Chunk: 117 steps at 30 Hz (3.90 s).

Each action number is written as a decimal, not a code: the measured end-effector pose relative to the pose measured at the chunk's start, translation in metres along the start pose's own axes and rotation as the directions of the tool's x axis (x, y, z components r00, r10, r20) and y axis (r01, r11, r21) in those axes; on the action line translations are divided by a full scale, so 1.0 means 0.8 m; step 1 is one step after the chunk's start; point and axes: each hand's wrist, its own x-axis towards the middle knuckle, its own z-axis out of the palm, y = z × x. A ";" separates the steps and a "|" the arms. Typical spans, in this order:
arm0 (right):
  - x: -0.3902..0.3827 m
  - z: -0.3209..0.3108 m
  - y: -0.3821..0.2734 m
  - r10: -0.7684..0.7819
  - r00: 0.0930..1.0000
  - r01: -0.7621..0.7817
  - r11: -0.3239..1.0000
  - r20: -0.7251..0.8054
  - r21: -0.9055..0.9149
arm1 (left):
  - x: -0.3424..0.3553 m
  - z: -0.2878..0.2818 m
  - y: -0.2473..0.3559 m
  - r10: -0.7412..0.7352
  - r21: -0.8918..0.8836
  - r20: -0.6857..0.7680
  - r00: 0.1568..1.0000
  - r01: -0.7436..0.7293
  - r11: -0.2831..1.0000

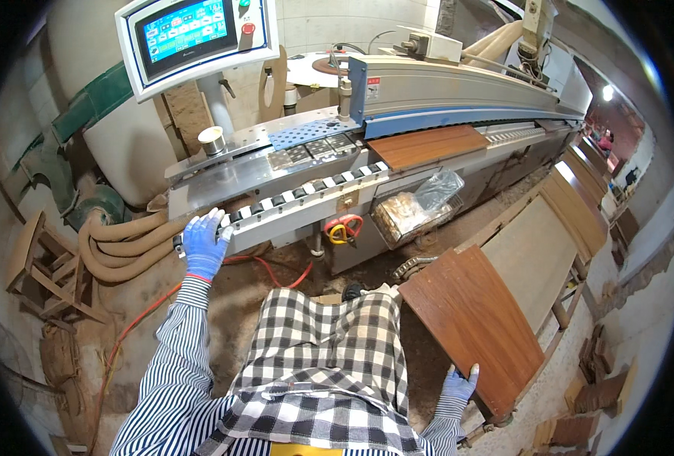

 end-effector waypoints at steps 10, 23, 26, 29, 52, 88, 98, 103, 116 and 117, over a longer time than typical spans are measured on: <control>-0.050 0.062 -0.014 0.040 0.947 0.053 0.960 0.320 -0.276 | -0.011 -0.028 0.021 0.007 -0.102 0.109 0.994 0.004 0.995; -0.160 0.333 0.179 0.386 0.598 0.157 0.802 0.702 -0.576 | -0.058 -0.125 0.104 0.168 -0.149 0.276 0.946 -0.131 0.980; -0.172 0.375 0.236 0.557 0.515 -0.067 0.784 0.651 -0.617 | -0.075 -0.130 0.071 0.085 -0.052 0.255 0.963 -0.074 0.996; -0.193 0.419 0.269 0.720 0.485 -0.262 0.662 0.497 -0.703 | -0.085 -0.140 0.042 -0.003 0.042 0.175 0.985 -0.004 0.999; -0.159 0.254 0.184 0.441 0.097 0.995 -0.028 0.892 -0.094 | -0.035 -0.087 -0.064 -0.311 0.245 0.173 0.934 0.265 0.932; -0.083 0.239 0.162 0.011 0.543 0.832 0.124 0.839 -0.540 | -0.036 -0.087 -0.069 -0.477 -0.244 0.184 0.859 0.510 0.825; 0.043 0.255 0.115 0.230 0.462 0.732 -0.643 0.857 -0.222 | -0.001 -0.030 -0.017 -0.322 -0.199 0.164 0.932 0.351 0.915; 0.092 0.262 0.127 0.388 0.491 0.654 -0.756 0.780 -0.036 | 0.014 -0.016 0.004 -0.118 -0.094 0.189 0.975 0.137 0.986; 0.064 0.210 0.122 0.265 0.425 0.618 -0.784 0.865 -0.063 | 0.006 0.002 0.008 -0.046 0.004 0.011 0.999 0.046 0.999; 0.058 0.200 0.118 0.262 0.407 0.635 -0.770 0.875 -0.064 | 0.006 0.002 0.007 -0.049 0.002 0.012 0.999 0.049 0.999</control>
